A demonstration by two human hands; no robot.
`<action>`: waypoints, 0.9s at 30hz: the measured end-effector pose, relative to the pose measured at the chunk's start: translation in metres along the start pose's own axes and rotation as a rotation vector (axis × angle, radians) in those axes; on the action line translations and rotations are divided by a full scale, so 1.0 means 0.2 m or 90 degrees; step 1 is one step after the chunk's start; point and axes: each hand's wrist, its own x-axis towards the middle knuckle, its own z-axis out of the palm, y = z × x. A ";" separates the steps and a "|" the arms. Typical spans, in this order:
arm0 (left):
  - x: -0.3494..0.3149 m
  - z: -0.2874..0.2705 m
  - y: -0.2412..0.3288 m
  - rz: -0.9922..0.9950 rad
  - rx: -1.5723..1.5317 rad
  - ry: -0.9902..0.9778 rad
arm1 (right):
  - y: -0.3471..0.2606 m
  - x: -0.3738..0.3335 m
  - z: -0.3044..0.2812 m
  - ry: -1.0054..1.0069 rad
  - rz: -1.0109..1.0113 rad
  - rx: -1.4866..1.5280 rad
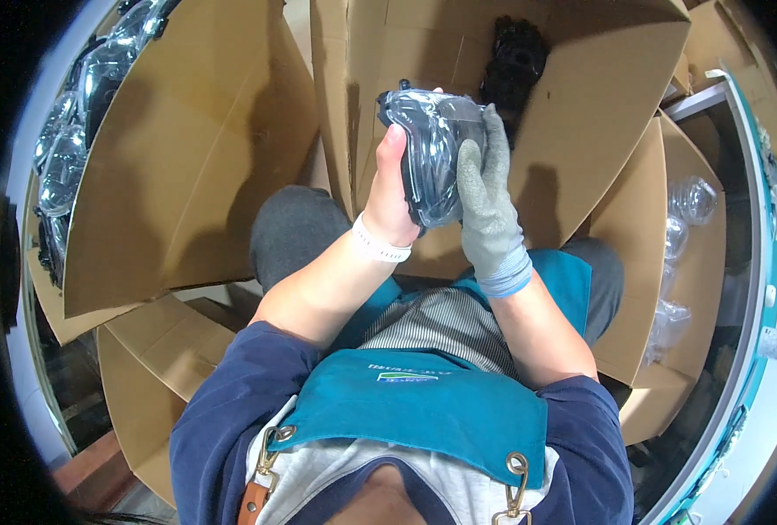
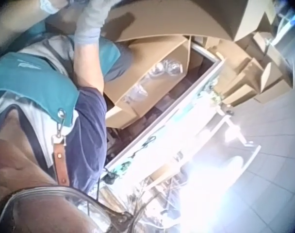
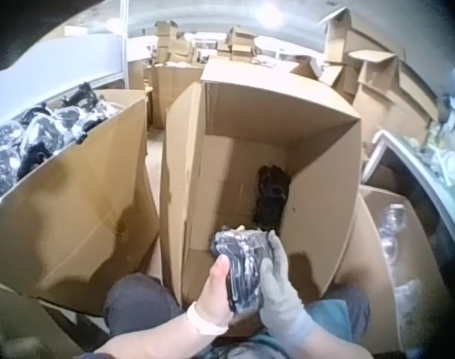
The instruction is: The person inspects and sorts plastic automotive components, including plastic housings and plastic covers, by hand from large cardboard boxes.
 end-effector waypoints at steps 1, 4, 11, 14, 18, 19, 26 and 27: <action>0.01 0.00 0.01 0.007 0.014 -0.006 | 0.01 0.01 0.00 0.020 -0.019 -0.008; 0.02 -0.02 0.01 0.018 0.052 -0.020 | -0.02 0.00 -0.03 -0.046 0.138 0.182; -0.02 -0.08 0.02 0.286 0.653 0.153 | -0.04 0.04 -0.04 0.047 -0.108 -0.118; -0.03 -0.07 -0.02 0.185 0.435 0.174 | 0.01 0.03 -0.03 0.130 -0.320 -0.278; 0.01 0.02 0.02 0.110 0.177 0.266 | 0.12 -0.01 -0.01 0.203 -0.491 -0.519; 0.03 0.03 0.03 0.089 0.085 0.359 | 0.10 -0.05 0.02 0.198 -0.475 -0.691; 0.13 -0.06 0.19 -0.041 -0.260 0.164 | -0.06 -0.05 0.04 0.031 -0.376 -0.227; 0.12 -0.03 0.20 -0.039 -0.257 0.166 | -0.10 -0.05 0.00 -0.044 -0.207 -0.286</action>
